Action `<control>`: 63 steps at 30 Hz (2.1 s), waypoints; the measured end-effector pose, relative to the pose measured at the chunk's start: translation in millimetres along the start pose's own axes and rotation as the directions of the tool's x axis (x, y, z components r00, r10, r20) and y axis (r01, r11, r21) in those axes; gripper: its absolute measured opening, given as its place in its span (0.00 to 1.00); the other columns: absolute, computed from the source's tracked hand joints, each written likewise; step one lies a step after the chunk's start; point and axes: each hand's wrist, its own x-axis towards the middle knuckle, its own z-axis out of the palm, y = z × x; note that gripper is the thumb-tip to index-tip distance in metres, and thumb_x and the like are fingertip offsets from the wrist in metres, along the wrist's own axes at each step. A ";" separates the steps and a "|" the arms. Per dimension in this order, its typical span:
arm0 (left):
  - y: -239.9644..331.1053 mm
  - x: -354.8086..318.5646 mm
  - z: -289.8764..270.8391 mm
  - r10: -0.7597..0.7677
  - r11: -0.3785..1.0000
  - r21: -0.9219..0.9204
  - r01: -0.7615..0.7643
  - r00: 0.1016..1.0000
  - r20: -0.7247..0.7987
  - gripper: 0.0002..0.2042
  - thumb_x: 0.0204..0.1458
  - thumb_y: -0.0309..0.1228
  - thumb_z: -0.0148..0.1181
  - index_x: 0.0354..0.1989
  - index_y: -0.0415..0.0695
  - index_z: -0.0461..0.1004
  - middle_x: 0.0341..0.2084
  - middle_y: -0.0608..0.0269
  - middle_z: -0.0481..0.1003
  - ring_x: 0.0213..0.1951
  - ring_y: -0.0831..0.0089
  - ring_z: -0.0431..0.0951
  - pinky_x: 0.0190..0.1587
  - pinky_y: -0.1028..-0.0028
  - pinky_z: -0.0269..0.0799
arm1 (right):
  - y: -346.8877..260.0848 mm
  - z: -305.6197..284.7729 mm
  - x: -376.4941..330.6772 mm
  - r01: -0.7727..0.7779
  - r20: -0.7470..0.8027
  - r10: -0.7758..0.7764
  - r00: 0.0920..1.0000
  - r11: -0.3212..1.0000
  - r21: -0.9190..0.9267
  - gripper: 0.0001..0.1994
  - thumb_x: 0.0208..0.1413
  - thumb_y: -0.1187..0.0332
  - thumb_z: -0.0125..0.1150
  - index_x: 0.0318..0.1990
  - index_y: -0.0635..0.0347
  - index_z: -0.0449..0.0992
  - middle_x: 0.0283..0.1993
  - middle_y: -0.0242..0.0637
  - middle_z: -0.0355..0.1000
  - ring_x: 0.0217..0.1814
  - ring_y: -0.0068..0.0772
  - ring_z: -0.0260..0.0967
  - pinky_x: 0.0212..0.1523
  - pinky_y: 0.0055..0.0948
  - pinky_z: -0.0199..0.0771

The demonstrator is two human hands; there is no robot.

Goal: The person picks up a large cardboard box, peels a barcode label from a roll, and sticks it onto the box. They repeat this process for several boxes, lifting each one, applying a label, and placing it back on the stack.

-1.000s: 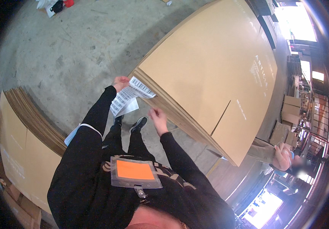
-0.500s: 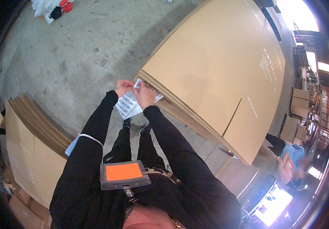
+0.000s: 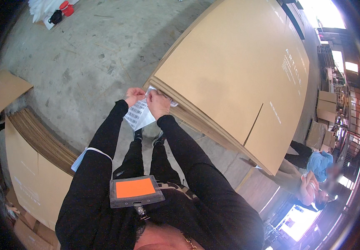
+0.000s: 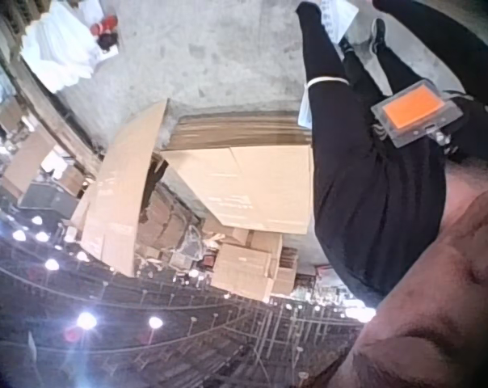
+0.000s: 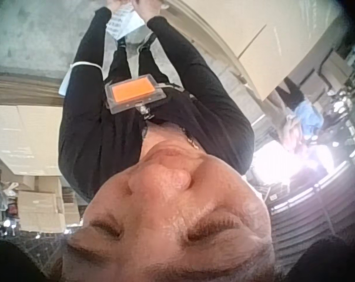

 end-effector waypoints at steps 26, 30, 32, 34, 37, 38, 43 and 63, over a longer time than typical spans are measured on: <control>43.2 -50.6 56.8 0.224 0.896 0.442 -0.033 0.895 -0.387 0.20 0.49 0.43 0.65 0.39 0.36 0.79 0.39 0.52 0.76 0.44 0.61 0.77 0.50 0.68 0.69 | 18.0 -13.6 -41.6 0.217 -0.273 -0.194 0.942 0.974 0.058 0.07 0.52 0.64 0.64 0.36 0.52 0.76 0.30 0.33 0.75 0.30 0.38 0.75 0.31 0.36 0.75; 44.5 -47.1 52.4 0.153 0.862 0.500 0.079 0.901 -0.406 0.21 0.51 0.43 0.63 0.41 0.35 0.79 0.42 0.50 0.76 0.46 0.58 0.76 0.52 0.67 0.68 | 13.3 -20.1 -54.2 0.275 -0.223 -0.253 0.941 0.959 0.071 0.11 0.52 0.63 0.64 0.42 0.53 0.77 0.31 0.34 0.75 0.32 0.38 0.75 0.32 0.35 0.75; 43.7 -45.5 51.6 0.196 0.843 0.534 0.060 0.891 -0.409 0.19 0.51 0.43 0.62 0.39 0.38 0.80 0.42 0.47 0.76 0.47 0.55 0.75 0.52 0.64 0.69 | 6.6 -23.2 -67.1 0.311 -0.196 -0.293 0.936 0.948 0.067 0.13 0.53 0.63 0.63 0.45 0.54 0.77 0.33 0.36 0.75 0.35 0.39 0.75 0.33 0.35 0.75; 42.2 -45.2 53.0 0.215 0.850 0.523 0.056 0.871 -0.442 0.18 0.51 0.43 0.61 0.38 0.38 0.80 0.42 0.46 0.76 0.47 0.54 0.75 0.52 0.62 0.69 | -0.1 -25.3 -83.8 0.304 -0.147 -0.285 0.947 0.945 0.123 0.12 0.53 0.64 0.63 0.44 0.53 0.78 0.33 0.37 0.75 0.36 0.39 0.75 0.33 0.36 0.75; 35.5 -41.4 46.4 0.213 0.895 0.442 0.058 0.815 -0.539 0.18 0.51 0.43 0.61 0.36 0.38 0.79 0.38 0.47 0.77 0.44 0.54 0.76 0.49 0.61 0.70 | -2.3 -37.6 -118.8 0.175 -0.019 -0.178 0.984 0.942 0.287 0.11 0.55 0.64 0.60 0.43 0.57 0.77 0.35 0.40 0.76 0.34 0.43 0.76 0.34 0.36 0.76; 27.2 -36.7 36.6 0.217 0.908 0.415 0.052 0.790 -0.574 0.18 0.51 0.43 0.62 0.36 0.38 0.78 0.36 0.48 0.78 0.41 0.55 0.77 0.47 0.62 0.71 | -1.6 -44.8 -131.3 0.123 0.019 -0.139 0.990 0.929 0.349 0.11 0.55 0.64 0.60 0.43 0.58 0.77 0.35 0.41 0.77 0.34 0.44 0.76 0.34 0.36 0.76; 63.3 -37.0 100.0 -0.014 0.996 0.080 0.050 0.918 -0.396 0.13 0.53 0.39 0.62 0.33 0.40 0.76 0.26 0.63 0.78 0.30 0.71 0.76 0.33 0.73 0.70 | 103.8 -49.6 -224.3 -0.529 0.209 0.586 0.782 0.450 0.719 0.12 0.62 0.64 0.56 0.44 0.63 0.76 0.29 0.40 0.76 0.28 0.32 0.76 0.31 0.28 0.76; 104.0 -73.3 368.5 -0.442 0.897 -0.016 0.441 0.897 -0.029 0.32 0.57 0.57 0.53 0.52 0.35 0.69 0.45 0.49 0.78 0.44 0.56 0.80 0.42 0.57 0.76 | 373.6 -269.5 -279.6 -0.185 0.429 0.735 0.524 -0.394 0.900 0.17 0.61 0.50 0.59 0.37 0.56 0.72 0.29 0.32 0.73 0.29 0.26 0.74 0.30 0.27 0.77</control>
